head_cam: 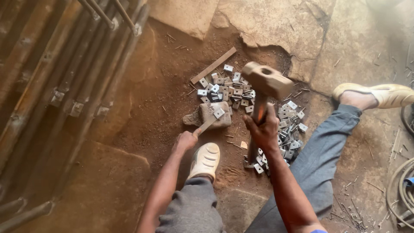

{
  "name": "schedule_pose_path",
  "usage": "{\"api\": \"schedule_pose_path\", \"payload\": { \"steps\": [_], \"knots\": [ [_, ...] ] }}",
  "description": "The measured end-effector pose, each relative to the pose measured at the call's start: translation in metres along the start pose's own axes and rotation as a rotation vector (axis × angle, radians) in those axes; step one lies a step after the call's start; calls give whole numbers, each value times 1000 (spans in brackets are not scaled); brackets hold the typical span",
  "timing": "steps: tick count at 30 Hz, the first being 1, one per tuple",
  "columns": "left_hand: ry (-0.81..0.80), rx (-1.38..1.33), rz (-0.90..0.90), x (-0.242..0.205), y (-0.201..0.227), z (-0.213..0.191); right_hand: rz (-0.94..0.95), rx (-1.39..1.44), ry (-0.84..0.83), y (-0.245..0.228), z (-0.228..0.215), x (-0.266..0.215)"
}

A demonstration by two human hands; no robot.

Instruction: The person sits on the ground and repeatedly hammers small metal pieces placed on a stone using a hammer and chisel. The person picks up each piece, positions it, strikes it, and sets it aside, continuing the process throughout the clip.

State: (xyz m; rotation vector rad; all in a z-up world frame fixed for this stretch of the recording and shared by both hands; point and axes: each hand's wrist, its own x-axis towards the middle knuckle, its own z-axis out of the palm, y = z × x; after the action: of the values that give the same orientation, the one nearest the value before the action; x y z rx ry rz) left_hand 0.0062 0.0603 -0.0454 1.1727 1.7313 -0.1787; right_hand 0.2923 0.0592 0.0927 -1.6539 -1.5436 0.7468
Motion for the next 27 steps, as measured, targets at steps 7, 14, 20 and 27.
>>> {"api": "schedule_pose_path", "payload": {
  "steps": [7,14,20,27],
  "knots": [
    [-19,-27,-20,4,-7,8,206,-327,-209,26,61,-10],
    [-27,-7,14,19,-1,3,113,-127,-136,-2,27,6],
    [-12,-12,-10,0,-3,3,-106,-263,82,26,47,-20],
    [-23,-34,-34,5,-8,10,94,-309,-176,81,66,-56]
  ]
}}
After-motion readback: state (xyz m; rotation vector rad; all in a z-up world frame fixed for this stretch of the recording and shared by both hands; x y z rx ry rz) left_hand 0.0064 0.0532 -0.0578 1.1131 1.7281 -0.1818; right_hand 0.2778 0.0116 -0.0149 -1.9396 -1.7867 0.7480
